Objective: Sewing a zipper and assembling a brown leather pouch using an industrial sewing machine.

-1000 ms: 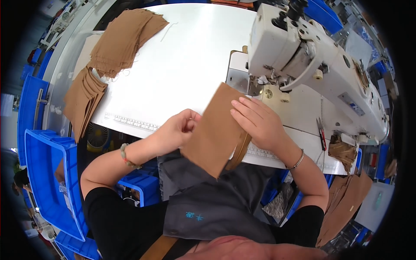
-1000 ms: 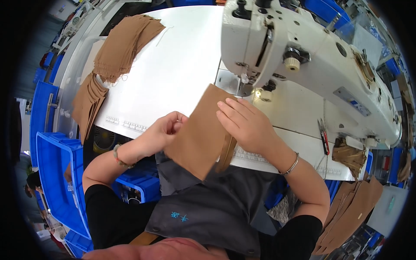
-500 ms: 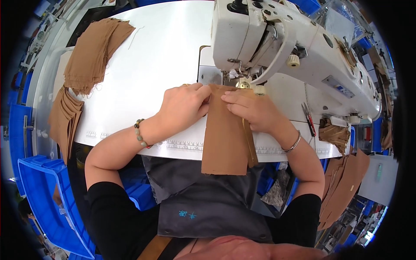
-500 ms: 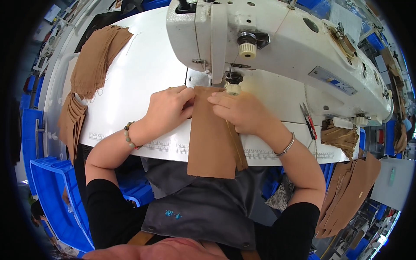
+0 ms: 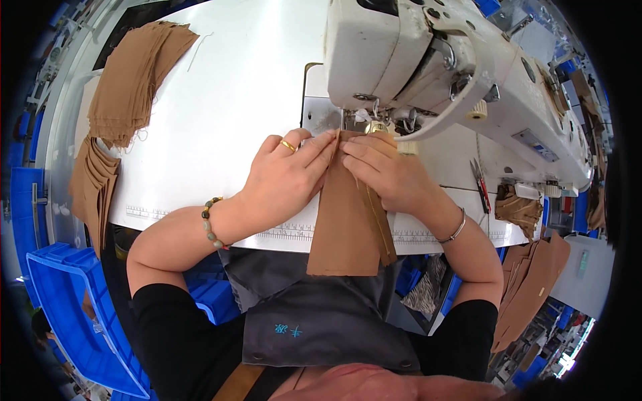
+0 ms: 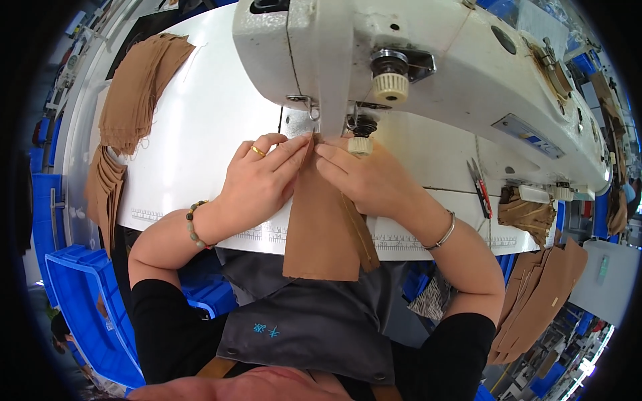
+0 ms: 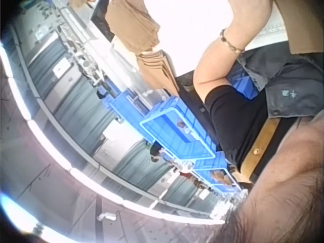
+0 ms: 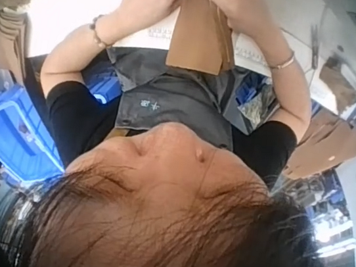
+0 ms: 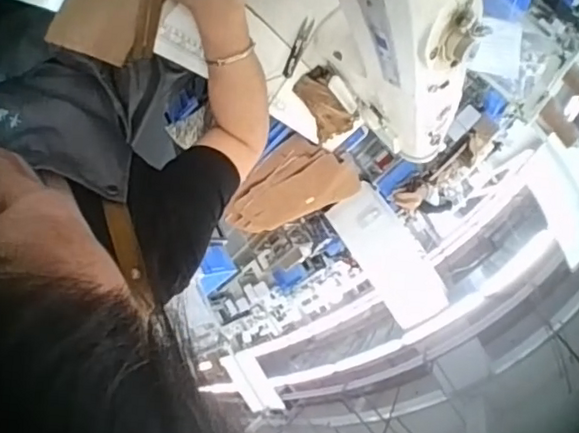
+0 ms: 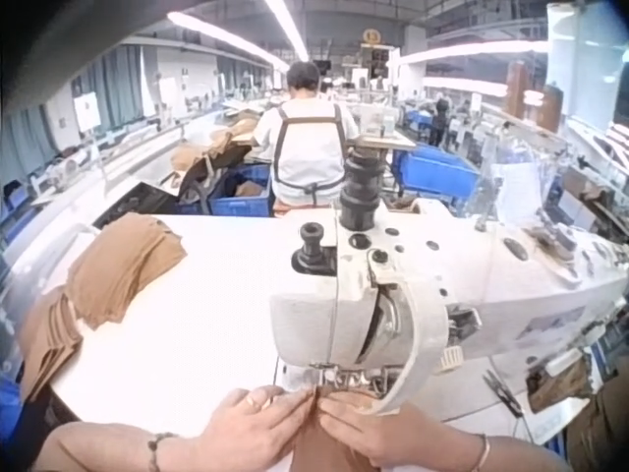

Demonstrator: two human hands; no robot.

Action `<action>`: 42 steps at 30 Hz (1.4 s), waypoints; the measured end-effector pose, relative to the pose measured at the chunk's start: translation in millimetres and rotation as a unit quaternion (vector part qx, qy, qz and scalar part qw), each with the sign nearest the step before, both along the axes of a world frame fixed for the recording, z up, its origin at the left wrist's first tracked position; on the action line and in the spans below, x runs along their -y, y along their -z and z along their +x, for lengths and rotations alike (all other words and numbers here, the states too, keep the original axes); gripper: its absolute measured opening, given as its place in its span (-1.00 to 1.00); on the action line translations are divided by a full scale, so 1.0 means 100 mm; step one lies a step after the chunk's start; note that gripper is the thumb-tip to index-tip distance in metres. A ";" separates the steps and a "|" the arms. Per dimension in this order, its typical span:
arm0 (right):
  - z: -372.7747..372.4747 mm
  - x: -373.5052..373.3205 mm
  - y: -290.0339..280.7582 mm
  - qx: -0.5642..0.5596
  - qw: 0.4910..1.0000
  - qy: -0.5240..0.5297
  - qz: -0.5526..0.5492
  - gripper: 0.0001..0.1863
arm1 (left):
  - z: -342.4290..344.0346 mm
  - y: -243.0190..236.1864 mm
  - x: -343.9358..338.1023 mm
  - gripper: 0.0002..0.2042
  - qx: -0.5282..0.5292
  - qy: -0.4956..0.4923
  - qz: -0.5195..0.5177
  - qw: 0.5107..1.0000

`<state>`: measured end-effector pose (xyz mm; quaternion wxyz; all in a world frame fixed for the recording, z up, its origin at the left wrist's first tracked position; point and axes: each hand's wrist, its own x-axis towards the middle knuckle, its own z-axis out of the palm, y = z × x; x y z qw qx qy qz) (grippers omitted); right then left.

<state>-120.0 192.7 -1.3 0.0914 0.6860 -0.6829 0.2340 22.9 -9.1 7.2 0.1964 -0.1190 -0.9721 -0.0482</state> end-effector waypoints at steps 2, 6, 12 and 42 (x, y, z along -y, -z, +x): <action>-0.01 0.00 -0.01 0.004 1.000 -0.005 0.021 -0.66 | 0.01 0.02 -0.01 -0.47 0.017 0.003 0.012 1.000; -0.02 0.02 -0.02 -0.036 0.999 -0.012 0.004 -0.65 | 0.01 0.05 -0.01 -0.50 0.024 0.003 -0.010 1.000; 0.01 0.07 0.03 -0.143 0.986 0.066 -0.051 -0.68 | 0.02 0.05 -0.02 -0.52 0.041 0.000 -0.052 0.998; -0.12 0.00 -0.01 -0.133 0.990 0.048 -0.016 -0.66 | 0.15 -0.05 -0.21 -0.47 0.043 -0.011 -0.059 0.997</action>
